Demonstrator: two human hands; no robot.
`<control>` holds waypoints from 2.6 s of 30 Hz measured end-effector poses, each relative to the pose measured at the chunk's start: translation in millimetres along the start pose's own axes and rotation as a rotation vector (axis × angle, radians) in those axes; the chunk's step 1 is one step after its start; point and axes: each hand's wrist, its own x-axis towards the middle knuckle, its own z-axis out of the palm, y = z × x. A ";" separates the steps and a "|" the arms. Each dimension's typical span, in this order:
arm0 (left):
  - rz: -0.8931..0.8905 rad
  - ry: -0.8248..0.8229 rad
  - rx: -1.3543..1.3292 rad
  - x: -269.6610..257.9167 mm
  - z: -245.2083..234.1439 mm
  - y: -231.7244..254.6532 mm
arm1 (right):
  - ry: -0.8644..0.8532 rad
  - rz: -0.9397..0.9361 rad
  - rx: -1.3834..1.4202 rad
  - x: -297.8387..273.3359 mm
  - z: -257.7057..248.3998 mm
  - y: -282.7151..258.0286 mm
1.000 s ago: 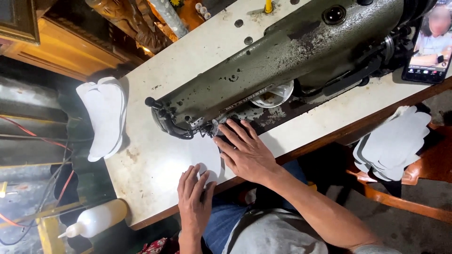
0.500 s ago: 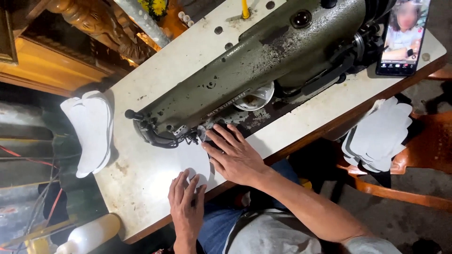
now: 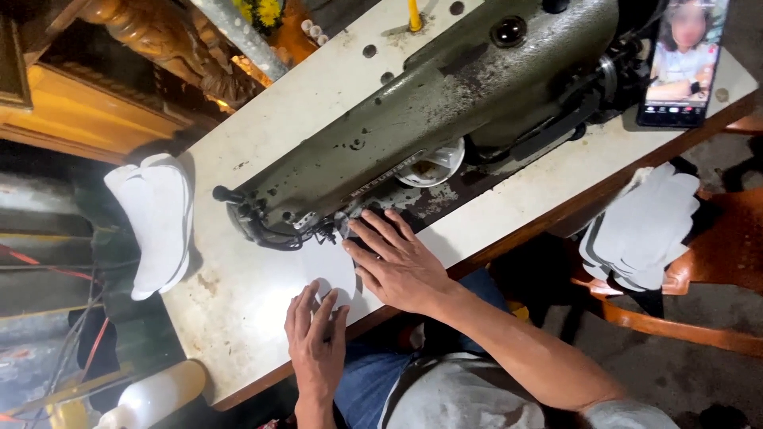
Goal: Sewing white shoe insole components using an industrial sewing machine on a workbench.
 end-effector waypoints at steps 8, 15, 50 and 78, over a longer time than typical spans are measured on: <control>-0.014 0.006 -0.006 1.8 1.3 -6.0 | 0.013 -0.020 -0.022 3.0 0.1 -2.4; 0.012 0.029 -0.014 4.1 5.5 -10.5 | 0.019 -0.023 -0.048 3.4 0.5 -2.0; 0.016 0.004 -0.043 27.9 -1.9 -23.9 | 0.016 -0.017 -0.045 2.4 1.8 -2.7; 0.018 -0.058 -0.133 46.8 4.7 -33.4 | -0.030 -0.006 -0.015 -2.2 1.6 1.5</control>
